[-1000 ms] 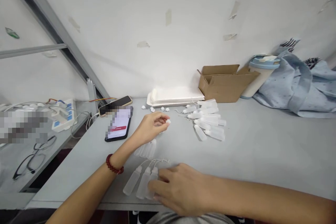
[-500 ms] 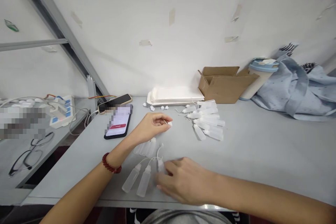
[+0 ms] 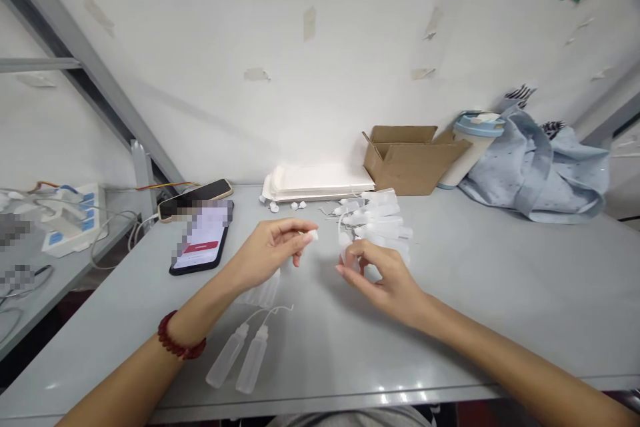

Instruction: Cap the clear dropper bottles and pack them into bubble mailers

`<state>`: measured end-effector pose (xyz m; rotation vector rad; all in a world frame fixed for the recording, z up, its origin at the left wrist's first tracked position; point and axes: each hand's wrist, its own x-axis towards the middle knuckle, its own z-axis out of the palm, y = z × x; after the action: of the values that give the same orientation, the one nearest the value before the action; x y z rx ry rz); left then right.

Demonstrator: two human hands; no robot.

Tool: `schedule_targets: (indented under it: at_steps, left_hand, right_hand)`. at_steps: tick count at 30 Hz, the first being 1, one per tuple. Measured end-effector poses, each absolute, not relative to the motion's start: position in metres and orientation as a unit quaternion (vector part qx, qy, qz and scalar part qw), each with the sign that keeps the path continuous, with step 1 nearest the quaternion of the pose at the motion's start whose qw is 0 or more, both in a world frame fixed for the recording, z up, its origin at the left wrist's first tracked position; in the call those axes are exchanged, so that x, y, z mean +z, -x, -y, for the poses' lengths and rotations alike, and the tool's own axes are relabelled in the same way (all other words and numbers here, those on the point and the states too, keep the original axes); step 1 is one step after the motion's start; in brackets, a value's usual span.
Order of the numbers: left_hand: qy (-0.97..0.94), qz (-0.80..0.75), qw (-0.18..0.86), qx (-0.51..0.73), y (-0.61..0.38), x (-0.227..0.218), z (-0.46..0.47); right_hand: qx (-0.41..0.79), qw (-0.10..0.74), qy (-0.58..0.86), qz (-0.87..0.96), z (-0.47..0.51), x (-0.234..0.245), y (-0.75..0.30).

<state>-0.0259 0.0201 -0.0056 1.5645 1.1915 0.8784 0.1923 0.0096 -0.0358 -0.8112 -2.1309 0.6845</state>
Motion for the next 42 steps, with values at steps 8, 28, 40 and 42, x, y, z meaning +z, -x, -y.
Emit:
schedule_targets:
  at_steps: [8,28,40,42]
  left_hand:
    - [-0.667,-0.441,0.494,0.341,0.018,-0.001,-0.011]
    - [-0.657,-0.454,0.548,0.250,0.009,-0.008,-0.010]
    - [-0.680,-0.427,0.477,0.357,0.007,-0.012,-0.006]
    - [-0.663,-0.431,0.513,0.335,0.007,-0.010,-0.008]
  right_hand:
    - [0.643,0.282,0.263,0.661,-0.009,-0.022,-0.193]
    - [0.738,0.195,0.242,0.599,-0.026,-0.029,-0.201]
    - [0.829,0.185,0.229,0.476,-0.030,-0.031,-0.202]
    - [0.827,0.186,0.228,0.478,-0.029,-0.030,-0.202]
